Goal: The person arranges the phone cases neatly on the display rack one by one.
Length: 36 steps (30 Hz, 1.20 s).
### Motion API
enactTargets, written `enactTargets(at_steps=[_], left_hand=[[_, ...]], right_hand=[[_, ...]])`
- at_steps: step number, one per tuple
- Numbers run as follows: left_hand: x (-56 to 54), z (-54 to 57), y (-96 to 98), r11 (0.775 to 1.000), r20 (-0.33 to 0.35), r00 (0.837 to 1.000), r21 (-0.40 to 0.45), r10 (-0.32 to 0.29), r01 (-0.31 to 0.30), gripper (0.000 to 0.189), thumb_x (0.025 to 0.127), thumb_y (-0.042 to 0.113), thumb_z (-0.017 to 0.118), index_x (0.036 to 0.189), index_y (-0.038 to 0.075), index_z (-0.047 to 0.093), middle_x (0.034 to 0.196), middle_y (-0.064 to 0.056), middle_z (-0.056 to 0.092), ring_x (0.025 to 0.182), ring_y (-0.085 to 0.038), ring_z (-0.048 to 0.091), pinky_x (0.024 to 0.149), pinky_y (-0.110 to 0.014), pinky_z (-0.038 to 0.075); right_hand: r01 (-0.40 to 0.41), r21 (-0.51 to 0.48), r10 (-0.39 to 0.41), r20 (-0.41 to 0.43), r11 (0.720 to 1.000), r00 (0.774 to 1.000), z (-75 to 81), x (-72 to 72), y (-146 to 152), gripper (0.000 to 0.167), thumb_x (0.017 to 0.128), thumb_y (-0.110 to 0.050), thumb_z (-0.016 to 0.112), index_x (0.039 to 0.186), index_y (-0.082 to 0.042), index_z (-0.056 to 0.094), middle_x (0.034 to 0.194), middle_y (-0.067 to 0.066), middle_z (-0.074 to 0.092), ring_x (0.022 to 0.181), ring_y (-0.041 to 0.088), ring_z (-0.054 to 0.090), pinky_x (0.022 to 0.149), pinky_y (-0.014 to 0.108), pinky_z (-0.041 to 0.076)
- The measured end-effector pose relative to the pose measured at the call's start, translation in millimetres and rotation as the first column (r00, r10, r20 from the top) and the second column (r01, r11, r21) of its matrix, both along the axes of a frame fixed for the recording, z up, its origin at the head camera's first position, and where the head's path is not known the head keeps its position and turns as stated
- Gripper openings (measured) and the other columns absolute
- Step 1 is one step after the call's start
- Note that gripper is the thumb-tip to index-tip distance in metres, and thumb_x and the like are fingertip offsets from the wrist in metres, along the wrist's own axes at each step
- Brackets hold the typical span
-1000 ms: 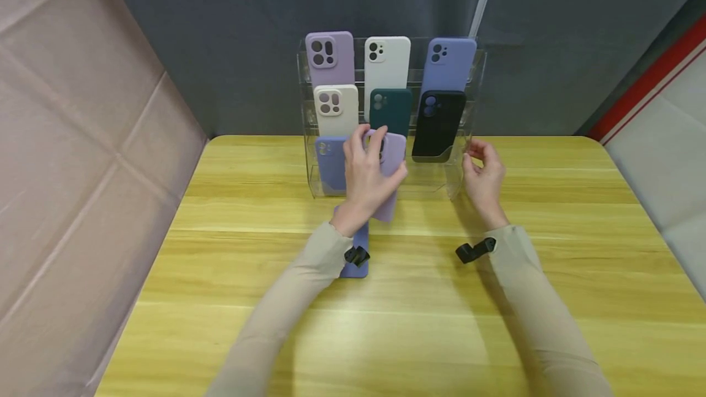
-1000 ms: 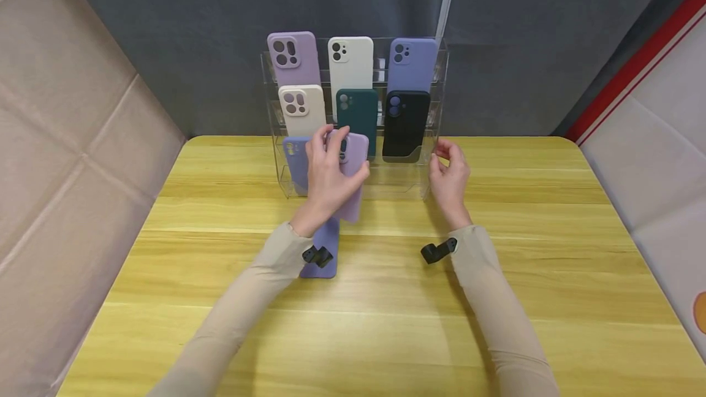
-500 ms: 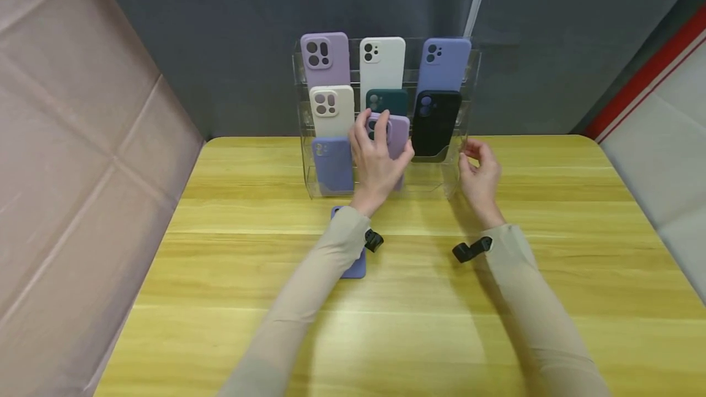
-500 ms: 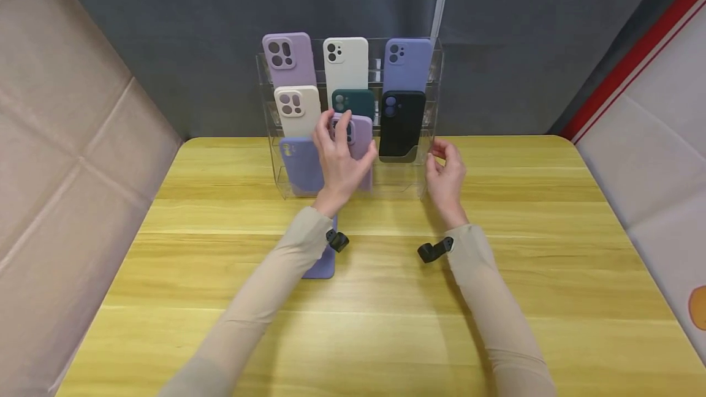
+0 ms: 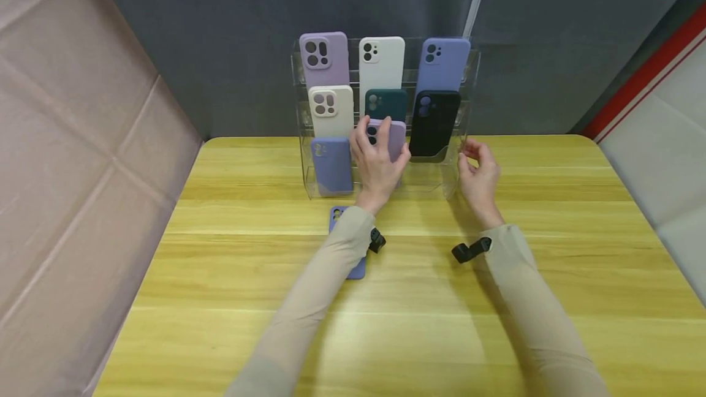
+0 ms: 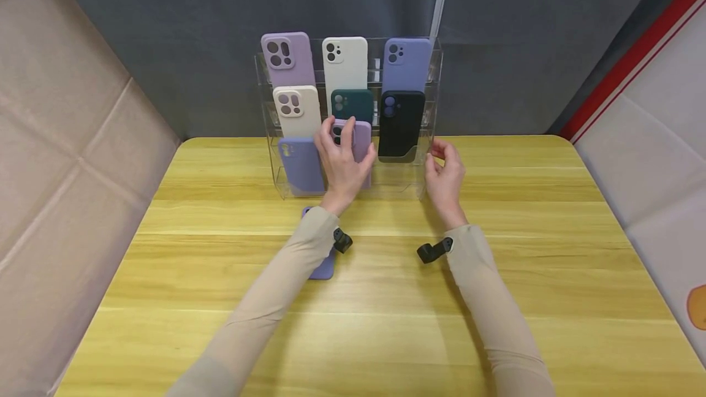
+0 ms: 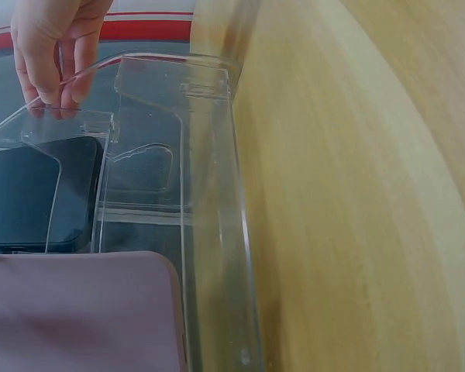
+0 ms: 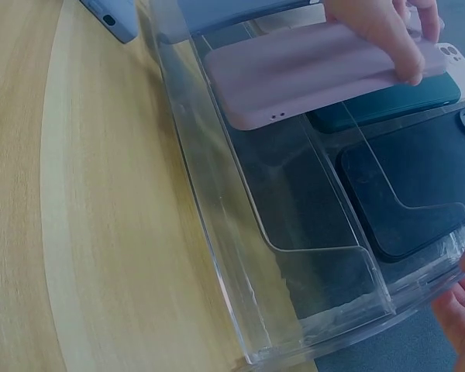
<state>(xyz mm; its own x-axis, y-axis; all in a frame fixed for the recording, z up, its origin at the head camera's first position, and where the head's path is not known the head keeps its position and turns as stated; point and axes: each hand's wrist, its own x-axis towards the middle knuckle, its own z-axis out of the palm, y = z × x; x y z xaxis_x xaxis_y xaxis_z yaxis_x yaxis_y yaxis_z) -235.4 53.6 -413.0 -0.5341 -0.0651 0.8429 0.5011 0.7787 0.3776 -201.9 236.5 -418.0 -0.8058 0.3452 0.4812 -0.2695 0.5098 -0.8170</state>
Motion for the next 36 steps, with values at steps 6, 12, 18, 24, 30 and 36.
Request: enactTargets(at_steps=[6,12,18,24,30,36], left_hand=[[-0.4,-4.8,0.6,0.999,0.028,0.999,-0.032,0.032,-0.031,0.051,0.075,0.027,0.071,0.122,0.013,0.055,0.131,-0.021,0.037,0.115,-0.037,0.036,0.098,-0.044,0.036],[0.9,-8.7,2.6,0.996,0.065,0.995,-0.059,0.073,-0.069,0.05,0.075,0.029,0.07,0.121,0.014,0.056,0.131,-0.02,0.039,0.113,-0.036,0.038,0.098,-0.044,0.036],[1.0,-12.9,4.9,0.991,0.076,0.991,-0.078,0.111,-0.105,0.051,0.075,0.03,0.071,0.121,0.015,0.056,0.131,-0.018,0.039,0.113,-0.035,0.038,0.099,-0.044,0.034],[1.5,-15.4,6.8,0.984,0.069,0.985,-0.099,0.158,-0.151,0.051,0.075,0.031,0.071,0.121,0.015,0.055,0.131,-0.018,0.038,0.112,-0.035,0.038,0.099,-0.046,0.035],[2.9,-14.7,6.9,0.976,0.099,0.977,-0.12,0.191,-0.179,0.052,0.077,0.032,0.07,0.124,0.016,0.054,0.133,-0.017,0.037,0.115,-0.035,0.037,0.097,-0.045,0.036],[7.4,-13.3,4.7,0.974,0.112,0.977,-0.158,0.182,-0.163,0.051,0.078,0.028,0.068,0.125,0.014,0.053,0.137,-0.019,0.034,0.123,-0.036,0.033,0.103,-0.047,0.03]], right_hand=[[-0.004,-0.008,0.004,0.001,1.0,1.0,0.3,-0.3,-0.9,0.022,0.087,0.006,0.054,0.108,0.011,0.058,0.101,0.022,0.062,0.093,0.027,0.06,0.07,0.004,0.043],[-0.003,-0.002,0.003,-0.014,1.0,1.0,-0.6,-0.2,-0.7,0.022,0.086,0.006,0.054,0.107,0.011,0.058,0.099,0.019,0.062,0.093,0.029,0.061,0.07,0.004,0.043],[-0.006,0.0,0.006,-0.027,1.0,1.0,-1.6,-0.4,-0.3,0.022,0.087,0.005,0.055,0.108,0.01,0.058,0.101,0.022,0.063,0.089,0.009,0.058,0.07,0.004,0.044],[-0.006,-0.006,0.006,-0.019,1.0,1.0,-1.5,-0.4,-0.6,0.022,0.088,0.002,0.054,0.109,0.009,0.059,0.101,0.02,0.063,0.088,0.004,0.056,0.07,0.005,0.044],[-0.009,-0.007,0.009,-0.026,1.0,1.0,-1.4,-0.3,-0.5,0.022,0.089,0.002,0.054,0.109,0.01,0.059,0.102,0.021,0.063,0.087,0.002,0.055,0.07,0.005,0.044],[-0.01,-0.013,0.01,-0.033,1.0,0.999,-2.0,-0.3,-0.3,0.022,0.087,0.004,0.054,0.109,0.01,0.059,0.1,0.022,0.063,0.086,-0.002,0.054,0.071,0.005,0.045]])
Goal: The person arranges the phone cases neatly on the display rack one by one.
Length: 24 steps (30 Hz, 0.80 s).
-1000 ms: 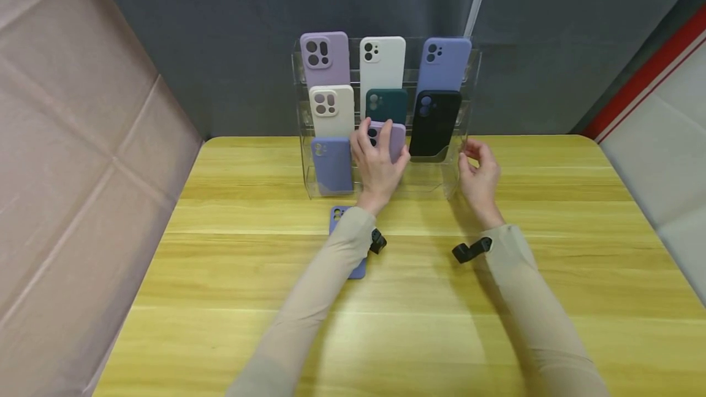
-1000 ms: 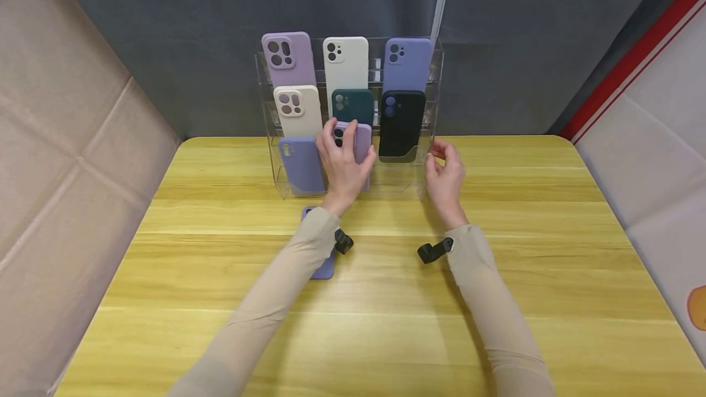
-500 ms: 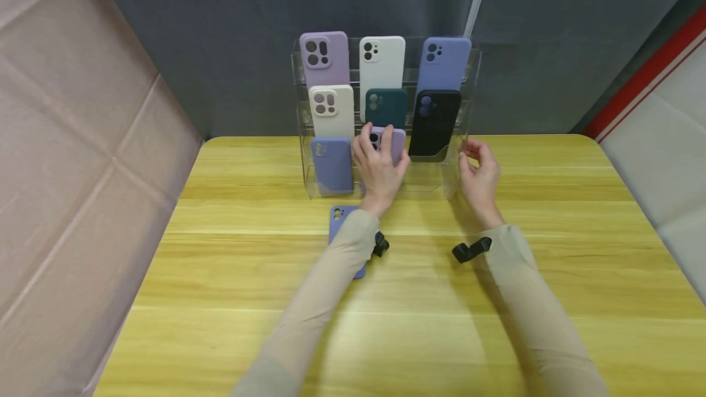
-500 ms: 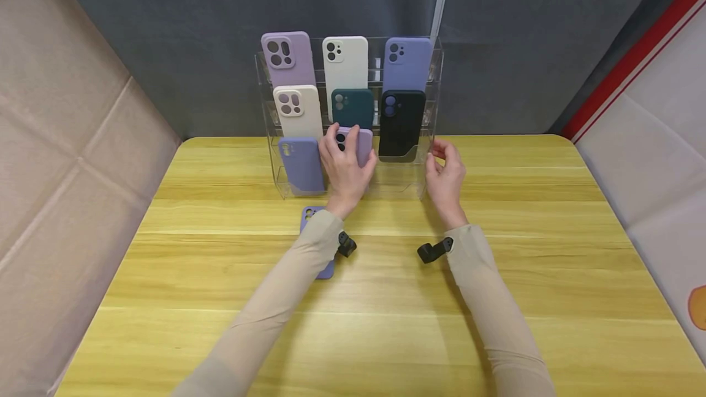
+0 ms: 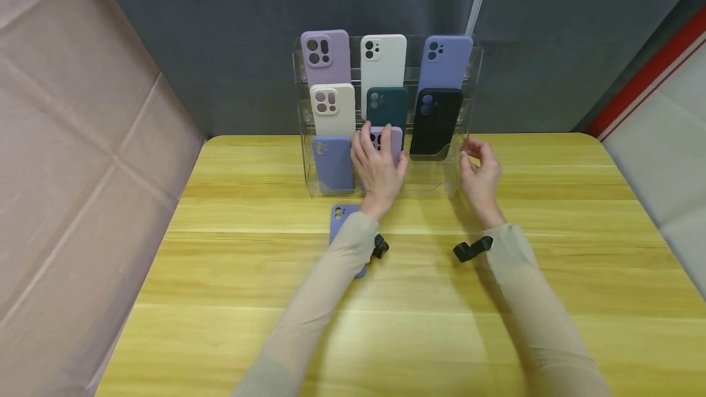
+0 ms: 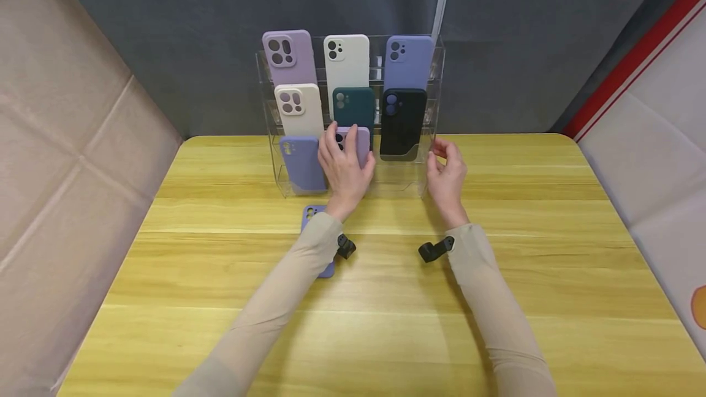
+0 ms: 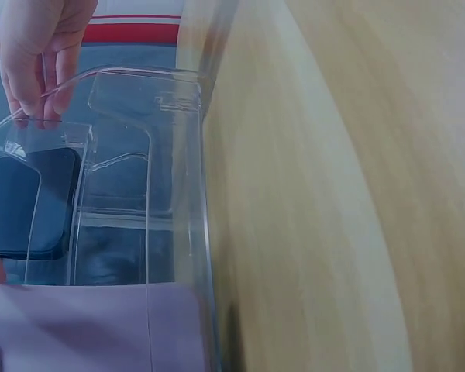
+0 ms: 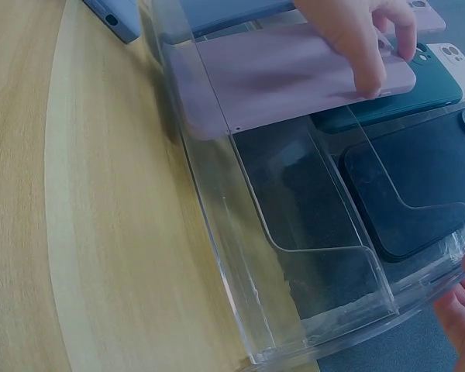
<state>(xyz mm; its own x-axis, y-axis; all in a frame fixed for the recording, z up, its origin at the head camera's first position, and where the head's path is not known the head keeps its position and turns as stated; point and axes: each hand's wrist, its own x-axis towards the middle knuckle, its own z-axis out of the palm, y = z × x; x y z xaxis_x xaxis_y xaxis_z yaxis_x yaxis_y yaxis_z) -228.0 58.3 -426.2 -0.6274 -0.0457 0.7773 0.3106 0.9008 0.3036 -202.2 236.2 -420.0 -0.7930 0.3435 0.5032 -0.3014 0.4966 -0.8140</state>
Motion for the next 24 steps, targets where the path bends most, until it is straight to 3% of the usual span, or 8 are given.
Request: enactTargets(at_steps=[3,8,12,17,24], left_hand=[[3.6,1.6,-1.3,0.999,-0.014,1.0,-0.026,-0.028,0.028,0.049,0.077,0.025,0.068,0.122,0.012,0.054,0.138,-0.02,0.034,0.126,-0.037,0.033,0.106,-0.048,0.027],[12.2,7.4,-4.1,0.994,-0.031,0.996,-0.074,-0.087,0.085,0.051,0.072,0.021,0.072,0.119,0.011,0.053,0.136,-0.021,0.037,0.125,-0.037,0.036,0.104,-0.05,0.031],[24.0,13.7,-8.6,0.986,0.015,0.99,-0.095,-0.138,0.138,0.054,0.071,0.022,0.072,0.12,0.01,0.052,0.133,-0.019,0.039,0.123,-0.035,0.037,0.104,-0.047,0.031],[39.4,19.3,-15.5,0.984,0.067,0.984,-0.044,-0.168,0.171,0.052,0.073,0.021,0.07,0.12,0.008,0.052,0.132,-0.018,0.041,0.122,-0.033,0.038,0.103,-0.046,0.031],[55.9,20.2,-30.5,0.982,0.119,0.975,0.05,-0.187,0.183,0.058,0.071,0.02,0.075,0.121,0.005,0.05,0.131,-0.02,0.042,0.12,-0.033,0.039,0.103,-0.046,0.032]], right_hand=[[0.002,0.005,-0.002,-0.003,1.0,1.0,-0.8,-0.2,0.4,0.022,0.088,0.002,0.054,0.109,0.01,0.059,0.1,0.021,0.063,0.086,0.001,0.055,0.071,0.006,0.045],[-0.002,0.013,0.002,-0.007,1.0,1.0,-1.3,-0.3,0.3,0.023,0.088,0.002,0.054,0.109,0.01,0.059,0.101,0.022,0.063,0.086,-0.001,0.054,0.071,0.005,0.045],[0.0,0.017,0.0,0.008,1.0,1.0,-0.6,-0.2,-0.1,0.023,0.088,0.002,0.054,0.11,0.009,0.059,0.102,0.021,0.062,0.089,0.005,0.056,0.071,0.007,0.045],[0.005,0.016,-0.006,0.021,1.0,1.0,0.4,-0.5,-0.1,0.023,0.088,0.003,0.054,0.11,0.009,0.058,0.103,0.021,0.062,0.093,0.019,0.059,0.07,0.006,0.044],[0.006,0.01,-0.007,0.03,1.0,1.0,0.5,0.2,-0.2,0.024,0.088,0.003,0.054,0.11,0.009,0.059,0.103,0.021,0.062,0.093,0.018,0.059,0.07,0.005,0.044]])
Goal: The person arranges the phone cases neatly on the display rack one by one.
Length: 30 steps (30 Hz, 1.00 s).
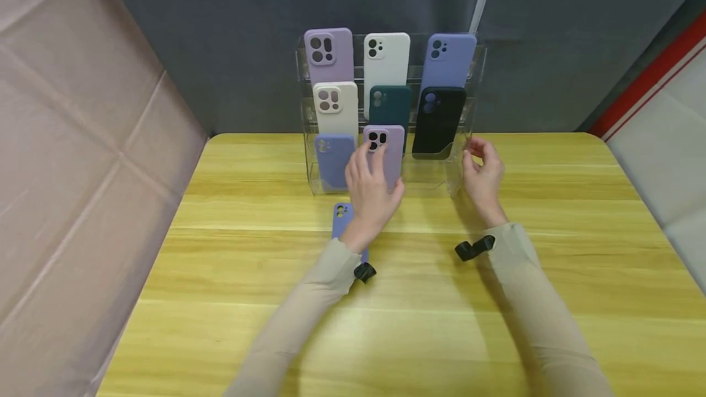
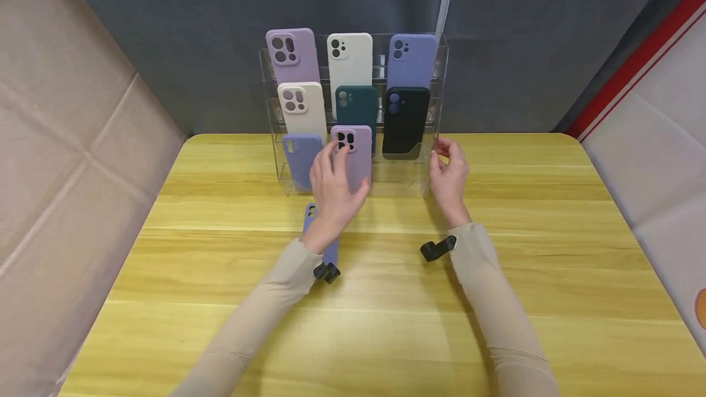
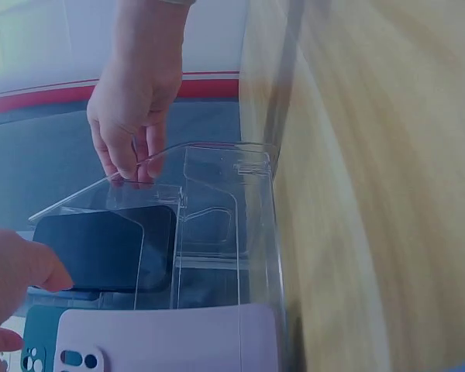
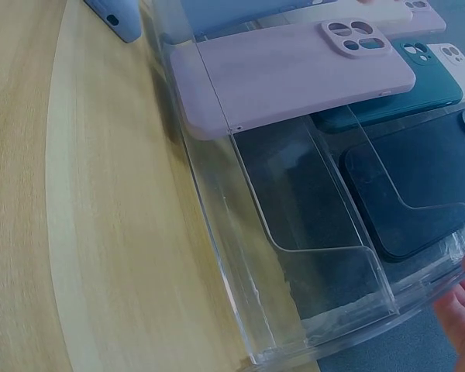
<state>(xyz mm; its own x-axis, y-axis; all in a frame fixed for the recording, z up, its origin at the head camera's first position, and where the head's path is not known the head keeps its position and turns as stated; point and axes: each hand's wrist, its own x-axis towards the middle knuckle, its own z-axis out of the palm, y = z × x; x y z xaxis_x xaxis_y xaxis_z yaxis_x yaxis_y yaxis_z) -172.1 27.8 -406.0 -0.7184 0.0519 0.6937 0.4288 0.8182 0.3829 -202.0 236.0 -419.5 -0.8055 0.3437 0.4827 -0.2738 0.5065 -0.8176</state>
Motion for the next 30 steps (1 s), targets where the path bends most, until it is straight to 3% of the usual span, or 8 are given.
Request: enactTargets(at_steps=[6,14,19,26,30], left_hand=[[15.2,-7.2,-19.9,1.0,0.108,0.994,0.003,0.006,-0.007,0.065,0.07,0.022,0.079,0.124,0.002,0.048,0.131,-0.019,0.041,0.12,-0.034,0.038,0.103,-0.048,0.029],[29.3,-21.9,-43.5,0.999,0.263,0.965,-0.043,0.006,0.006,0.068,0.071,0.025,0.079,0.126,0.0,0.047,0.131,-0.021,0.04,0.121,-0.037,0.035,0.102,-0.051,0.026],[34.4,-30.6,-51.3,0.998,0.383,0.924,-0.064,0.015,0.01,0.07,0.071,0.029,0.079,0.126,0.0,0.047,0.131,-0.021,0.04,0.12,-0.037,0.035,0.098,-0.051,0.028],[39.0,-35.3,-56.2,0.995,0.527,0.849,-0.099,0.034,0.021,0.075,0.071,0.032,0.079,0.131,0.002,0.045,0.131,-0.021,0.039,0.118,-0.038,0.036,0.082,-0.05,0.038],[39.3,-37.5,-57.9,0.991,0.588,0.808,-0.133,0.049,0.036,0.079,0.071,0.034,0.078,0.134,0.004,0.044,0.133,-0.022,0.037,0.119,-0.039,0.035,0.079,-0.051,0.04]], right_hand=[[0.0,0.001,0.0,0.004,1.0,1.0,0.0,-0.3,0.0,0.024,0.088,0.002,0.054,0.111,0.008,0.059,0.104,0.021,0.063,0.093,0.016,0.058,0.07,0.005,0.044],[-0.002,-0.017,0.002,0.007,1.0,1.0,-1.1,-0.2,0.2,0.024,0.088,0.003,0.054,0.11,0.009,0.058,0.103,0.02,0.062,0.091,0.012,0.057,0.069,0.006,0.044],[-0.001,-0.007,0.001,0.0,1.0,1.0,-1.5,-0.1,0.0,0.023,0.087,0.004,0.054,0.109,0.01,0.058,0.101,0.02,0.062,0.093,0.023,0.06,0.068,0.005,0.043],[-0.001,0.003,0.001,-0.016,1.0,1.0,-3.2,-0.9,0.1,0.023,0.089,0.001,0.053,0.109,0.009,0.059,0.102,0.023,0.062,0.089,0.006,0.056,0.068,0.004,0.043],[0.003,0.001,-0.003,-0.005,1.0,1.0,-3.0,-1.1,0.3,0.023,0.089,0.001,0.053,0.109,0.009,0.059,0.103,0.022,0.062,0.09,0.008,0.056,0.069,0.004,0.043]])
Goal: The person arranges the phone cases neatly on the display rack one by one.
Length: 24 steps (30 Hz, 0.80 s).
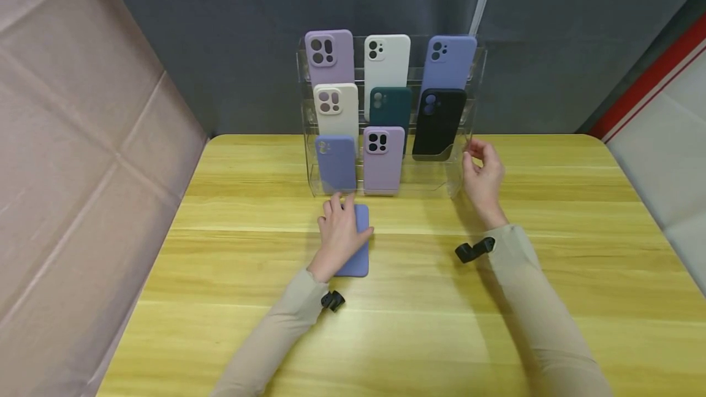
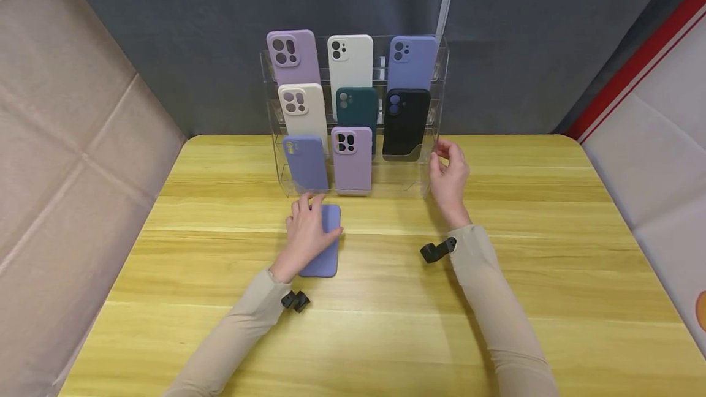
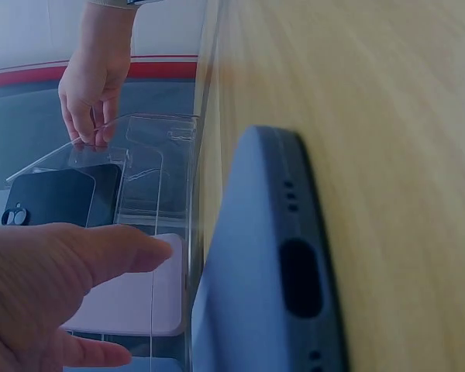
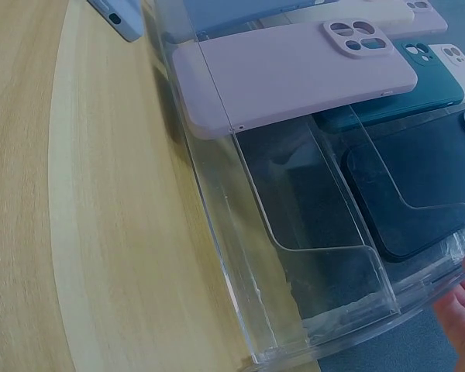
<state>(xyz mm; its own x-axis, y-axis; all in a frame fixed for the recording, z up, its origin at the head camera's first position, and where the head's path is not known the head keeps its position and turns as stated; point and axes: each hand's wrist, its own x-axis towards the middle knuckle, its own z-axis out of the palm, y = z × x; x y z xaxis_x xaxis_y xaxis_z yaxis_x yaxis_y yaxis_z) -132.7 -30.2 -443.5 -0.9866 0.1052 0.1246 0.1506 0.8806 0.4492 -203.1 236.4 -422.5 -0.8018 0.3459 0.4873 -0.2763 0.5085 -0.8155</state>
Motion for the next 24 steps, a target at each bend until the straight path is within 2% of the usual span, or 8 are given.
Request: enactTargets(at_steps=[7,12,16,24], left_hand=[[-2.4,-4.3,0.0,0.999,0.067,0.998,-0.034,-0.01,0.013,0.079,0.07,0.034,0.078,0.135,0.005,0.044,0.133,-0.024,0.037,0.119,-0.041,0.035,0.08,-0.054,0.042],[-3.9,-5.8,0.1,0.998,0.122,0.992,-0.052,-0.014,0.02,0.076,0.072,0.034,0.077,0.134,0.004,0.045,0.133,-0.025,0.036,0.118,-0.041,0.035,0.081,-0.055,0.042],[-4.5,-6.9,-0.1,0.998,0.137,0.99,-0.061,-0.02,0.029,0.07,0.073,0.035,0.077,0.129,0.004,0.049,0.131,-0.026,0.037,0.116,-0.041,0.035,0.079,-0.054,0.043],[-6.6,-7.5,1.1,0.995,0.166,0.986,-0.093,-0.026,0.042,0.066,0.074,0.037,0.075,0.126,0.004,0.051,0.126,-0.024,0.039,0.111,-0.039,0.037,0.076,-0.052,0.043]], right_hand=[[0.004,0.01,-0.004,0.006,1.0,1.0,0.3,0.1,0.5,0.022,0.088,0.002,0.054,0.109,0.009,0.059,0.102,0.021,0.062,0.09,0.008,0.056,0.069,0.004,0.043],[0.007,0.015,-0.008,0.015,1.0,1.0,1.0,0.5,0.5,0.022,0.088,0.001,0.055,0.108,0.008,0.059,0.102,0.02,0.063,0.091,0.014,0.058,0.069,0.004,0.043],[0.01,0.022,-0.01,0.023,1.0,1.0,1.9,0.8,0.5,0.022,0.088,0.001,0.055,0.109,0.007,0.059,0.102,0.019,0.063,0.092,0.017,0.059,0.07,0.004,0.044],[0.012,0.021,-0.012,0.023,1.0,1.0,1.6,0.6,1.0,0.022,0.088,0.001,0.055,0.109,0.007,0.059,0.102,0.02,0.063,0.091,0.013,0.057,0.068,0.004,0.043]])
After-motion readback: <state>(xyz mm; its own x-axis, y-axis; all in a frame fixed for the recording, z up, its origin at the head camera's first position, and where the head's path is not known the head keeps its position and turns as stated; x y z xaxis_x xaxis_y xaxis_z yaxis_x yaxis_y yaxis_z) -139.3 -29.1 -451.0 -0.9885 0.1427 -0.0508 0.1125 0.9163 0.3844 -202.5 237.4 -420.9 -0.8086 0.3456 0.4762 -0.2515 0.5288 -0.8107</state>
